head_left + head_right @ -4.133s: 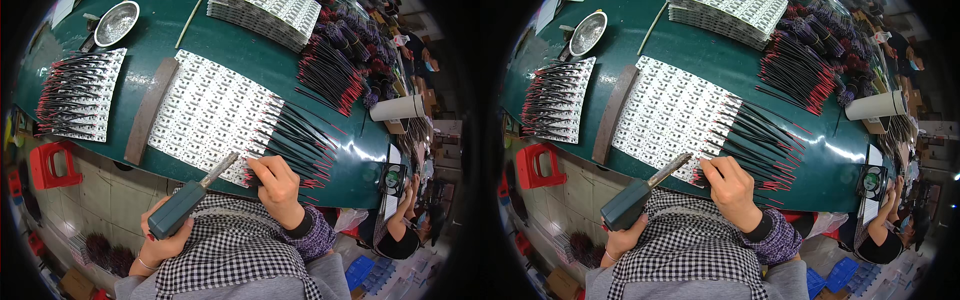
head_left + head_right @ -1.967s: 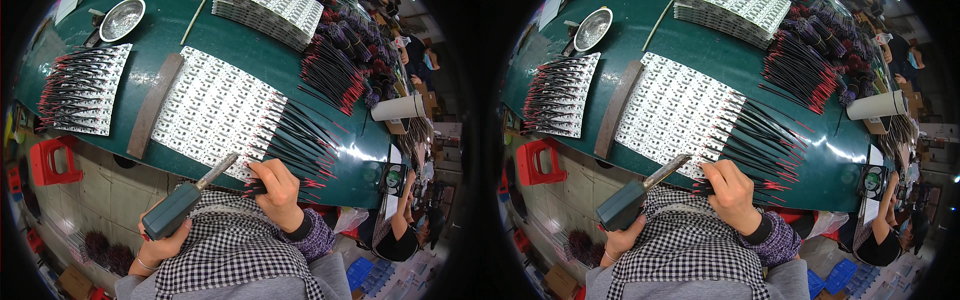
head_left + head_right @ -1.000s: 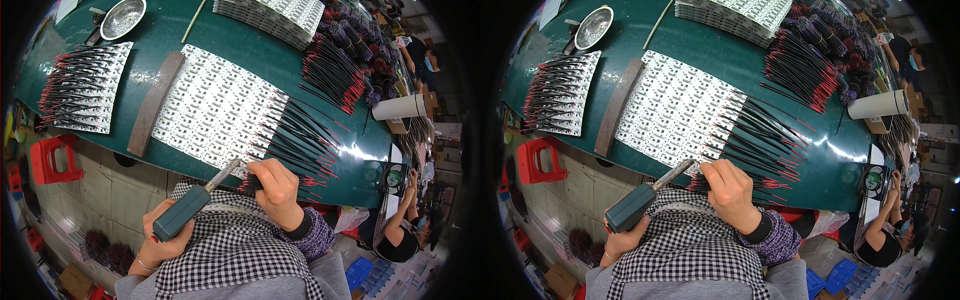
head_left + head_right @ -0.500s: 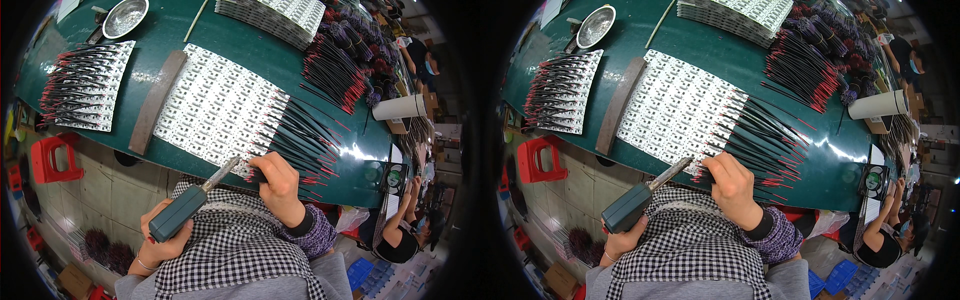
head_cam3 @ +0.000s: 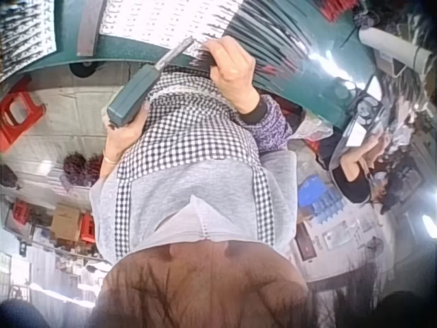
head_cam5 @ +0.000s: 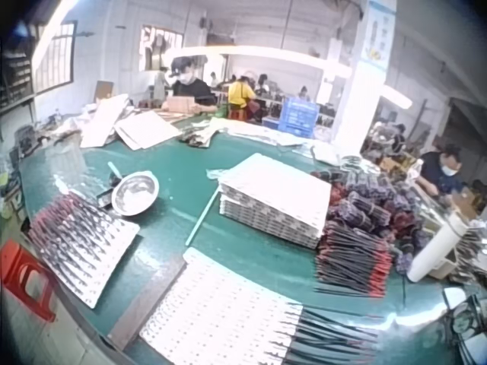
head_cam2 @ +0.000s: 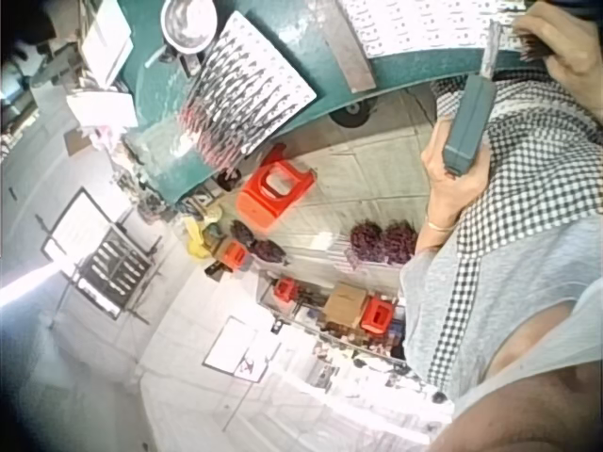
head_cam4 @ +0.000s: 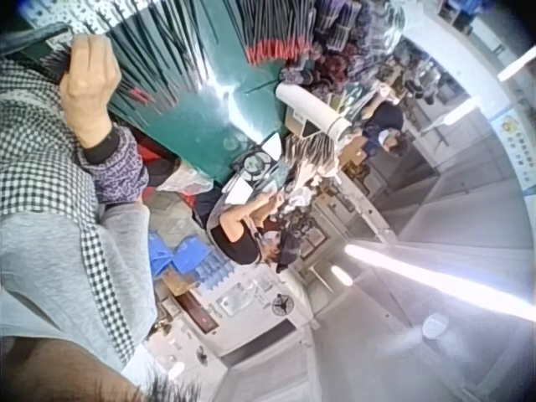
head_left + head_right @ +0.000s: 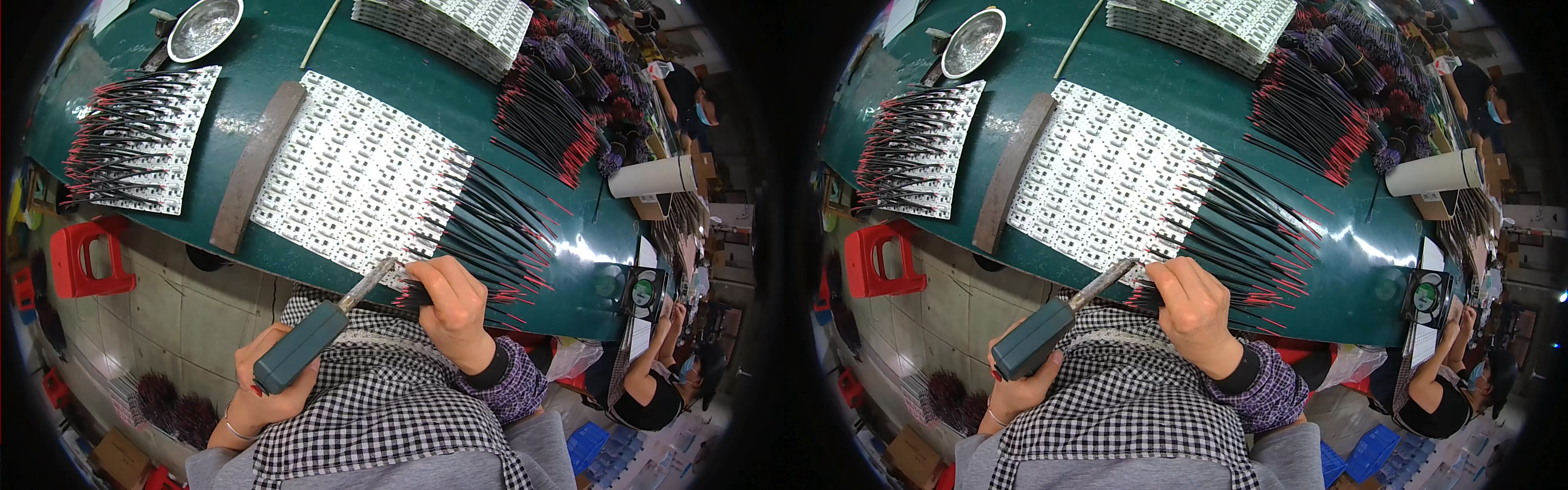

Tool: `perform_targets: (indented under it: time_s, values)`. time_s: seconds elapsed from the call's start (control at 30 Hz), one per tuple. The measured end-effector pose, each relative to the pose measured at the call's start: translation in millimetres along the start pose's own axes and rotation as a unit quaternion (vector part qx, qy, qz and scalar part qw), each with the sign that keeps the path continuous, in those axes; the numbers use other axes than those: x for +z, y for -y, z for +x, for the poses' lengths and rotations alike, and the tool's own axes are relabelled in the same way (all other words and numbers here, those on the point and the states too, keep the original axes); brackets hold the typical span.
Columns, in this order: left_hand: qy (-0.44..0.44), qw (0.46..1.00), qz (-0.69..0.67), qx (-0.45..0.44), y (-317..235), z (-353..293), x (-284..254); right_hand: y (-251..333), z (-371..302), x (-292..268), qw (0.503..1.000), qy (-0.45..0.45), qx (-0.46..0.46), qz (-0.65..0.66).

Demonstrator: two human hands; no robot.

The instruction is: The person positions wires onto a circuit board panel by hand and solders them into place using a soldering iron.

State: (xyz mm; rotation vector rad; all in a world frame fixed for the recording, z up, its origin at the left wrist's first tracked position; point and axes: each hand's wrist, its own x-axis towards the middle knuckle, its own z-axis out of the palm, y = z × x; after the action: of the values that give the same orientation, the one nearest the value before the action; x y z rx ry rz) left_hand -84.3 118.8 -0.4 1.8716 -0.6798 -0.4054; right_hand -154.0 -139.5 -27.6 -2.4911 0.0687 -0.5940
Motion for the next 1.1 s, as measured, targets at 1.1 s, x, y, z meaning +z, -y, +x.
perform_targets:
  time_s: [1.1]
  values:
    - [0.002,0.995,-0.024,-0.093,9,-29,-6,-6,1,-6,0.998,0.040,0.036,0.045]
